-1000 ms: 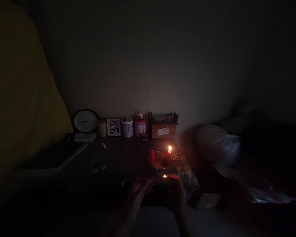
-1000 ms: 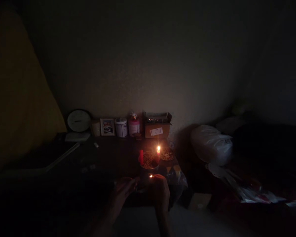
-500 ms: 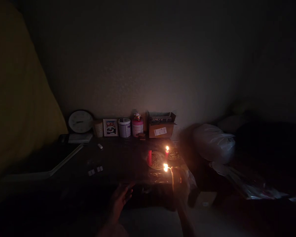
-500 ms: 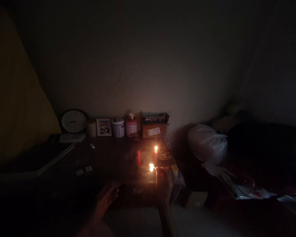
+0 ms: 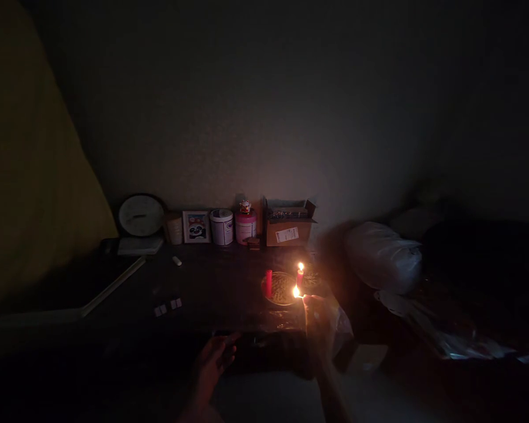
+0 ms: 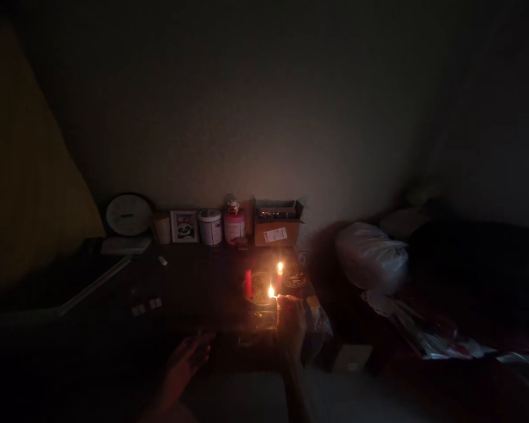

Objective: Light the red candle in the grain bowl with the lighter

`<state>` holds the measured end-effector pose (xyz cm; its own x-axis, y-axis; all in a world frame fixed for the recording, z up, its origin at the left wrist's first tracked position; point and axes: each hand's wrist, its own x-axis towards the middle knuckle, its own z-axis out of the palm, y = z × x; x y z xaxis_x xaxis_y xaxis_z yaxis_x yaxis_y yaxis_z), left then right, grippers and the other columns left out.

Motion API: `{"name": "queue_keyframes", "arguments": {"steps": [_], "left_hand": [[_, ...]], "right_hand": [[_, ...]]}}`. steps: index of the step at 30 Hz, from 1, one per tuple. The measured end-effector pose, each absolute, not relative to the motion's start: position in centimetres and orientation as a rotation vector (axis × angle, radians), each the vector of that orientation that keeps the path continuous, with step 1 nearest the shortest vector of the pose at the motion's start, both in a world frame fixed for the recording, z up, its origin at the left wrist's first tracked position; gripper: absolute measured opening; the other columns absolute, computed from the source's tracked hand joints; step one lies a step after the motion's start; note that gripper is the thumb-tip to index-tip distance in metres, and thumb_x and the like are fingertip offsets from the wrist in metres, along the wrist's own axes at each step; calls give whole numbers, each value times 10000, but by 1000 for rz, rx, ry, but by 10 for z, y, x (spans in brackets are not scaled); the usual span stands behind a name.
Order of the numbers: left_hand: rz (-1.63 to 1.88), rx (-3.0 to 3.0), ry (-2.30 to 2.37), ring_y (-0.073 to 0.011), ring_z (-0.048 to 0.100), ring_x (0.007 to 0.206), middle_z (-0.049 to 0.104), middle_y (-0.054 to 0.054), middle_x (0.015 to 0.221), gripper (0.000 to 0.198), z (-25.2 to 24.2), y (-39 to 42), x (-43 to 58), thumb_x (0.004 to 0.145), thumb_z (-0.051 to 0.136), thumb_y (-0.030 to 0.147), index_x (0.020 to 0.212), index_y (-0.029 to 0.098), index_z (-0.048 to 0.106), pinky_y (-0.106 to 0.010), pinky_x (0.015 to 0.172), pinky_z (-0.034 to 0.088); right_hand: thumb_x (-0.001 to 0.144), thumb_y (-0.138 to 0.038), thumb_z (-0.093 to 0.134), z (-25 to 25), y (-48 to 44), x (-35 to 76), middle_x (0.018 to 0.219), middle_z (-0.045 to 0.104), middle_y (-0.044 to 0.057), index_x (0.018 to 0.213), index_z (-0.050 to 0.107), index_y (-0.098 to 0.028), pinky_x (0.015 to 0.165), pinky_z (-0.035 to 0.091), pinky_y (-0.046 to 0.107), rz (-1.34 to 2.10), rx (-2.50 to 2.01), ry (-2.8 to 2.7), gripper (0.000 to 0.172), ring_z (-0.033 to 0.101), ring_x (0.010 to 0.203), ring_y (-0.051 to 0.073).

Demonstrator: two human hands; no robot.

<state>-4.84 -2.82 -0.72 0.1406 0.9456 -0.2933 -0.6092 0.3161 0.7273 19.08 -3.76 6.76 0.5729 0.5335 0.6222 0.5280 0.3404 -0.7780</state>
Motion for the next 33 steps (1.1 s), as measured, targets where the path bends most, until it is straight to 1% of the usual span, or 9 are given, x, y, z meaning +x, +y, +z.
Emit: {"name": "queue_keyframes", "arguments": {"steps": [5, 7, 12, 16, 22, 26, 28, 31, 33], "left_hand": [[1169, 543, 791, -189, 685, 802, 759, -52, 939, 376, -12, -29, -51, 515, 824, 407, 771, 193, 651, -292, 719, 515], [1177, 538, 800, -195, 686, 796, 759, -59, 933, 387, -14, -28, -50, 502, 830, 404, 769, 190, 649, -292, 712, 515], [1205, 481, 859, -194, 684, 680, 764, -55, 795, 409, -21, -22, -48, 404, 870, 345, 706, 179, 648, -280, 620, 506], [1234, 531, 907, -206, 680, 681, 757, -63, 771, 386, -26, -20, -47, 434, 859, 330, 723, 172, 658, -282, 612, 496], [1249, 530, 883, -217, 678, 680, 751, -52, 725, 364, -32, -22, -46, 478, 837, 355, 746, 192, 652, -299, 622, 502], [1261, 522, 848, -230, 685, 702, 756, -46, 763, 403, -36, -21, -47, 452, 847, 361, 768, 207, 651, -310, 636, 515], [1258, 524, 854, -238, 684, 698, 753, -48, 744, 418, -37, -20, -47, 438, 854, 359, 769, 205, 649, -317, 633, 515], [1202, 532, 912, -254, 673, 706, 732, -55, 687, 321, -34, -16, -47, 518, 829, 342, 728, 195, 636, -349, 644, 510], [1165, 527, 939, -240, 660, 752, 718, -56, 756, 233, -31, -16, -48, 661, 742, 353, 780, 184, 635, -377, 677, 515]], "right_hand": [[826, -411, 489, 65, -27, 191, 798, 614, 23, 752, 626, -197, 713, 447, 326, 48, -1303, -1062, 265, 554, 777, 181], [827, -422, 477, 66, -24, 189, 809, 625, 26, 749, 632, -190, 704, 450, 320, 77, -1286, -1077, 290, 558, 761, 175], [825, -411, 502, 74, -17, 182, 818, 659, 42, 829, 649, -175, 686, 463, 312, 118, -1285, -1074, 279, 591, 764, 184], [804, -429, 532, 82, -11, 176, 827, 681, 59, 854, 656, -171, 711, 485, 321, 187, -1288, -1041, 291, 614, 776, 200], [770, -451, 559, 91, 0, 169, 801, 689, 54, 832, 656, -171, 658, 508, 302, 282, -1226, -1018, 303, 630, 734, 192], [760, -472, 559, 95, 5, 168, 785, 688, 49, 800, 654, -174, 627, 500, 299, 280, -1210, -1036, 315, 623, 699, 184], [757, -485, 560, 96, 8, 167, 774, 689, 54, 794, 652, -170, 617, 495, 299, 289, -1204, -1044, 330, 618, 686, 185], [772, -482, 545, 96, 13, 165, 783, 695, 62, 804, 656, -167, 611, 490, 290, 307, -1192, -1060, 335, 617, 691, 185], [767, -475, 551, 95, 16, 164, 791, 699, 66, 807, 662, -166, 593, 485, 280, 320, -1190, -1067, 331, 618, 687, 185]]}}
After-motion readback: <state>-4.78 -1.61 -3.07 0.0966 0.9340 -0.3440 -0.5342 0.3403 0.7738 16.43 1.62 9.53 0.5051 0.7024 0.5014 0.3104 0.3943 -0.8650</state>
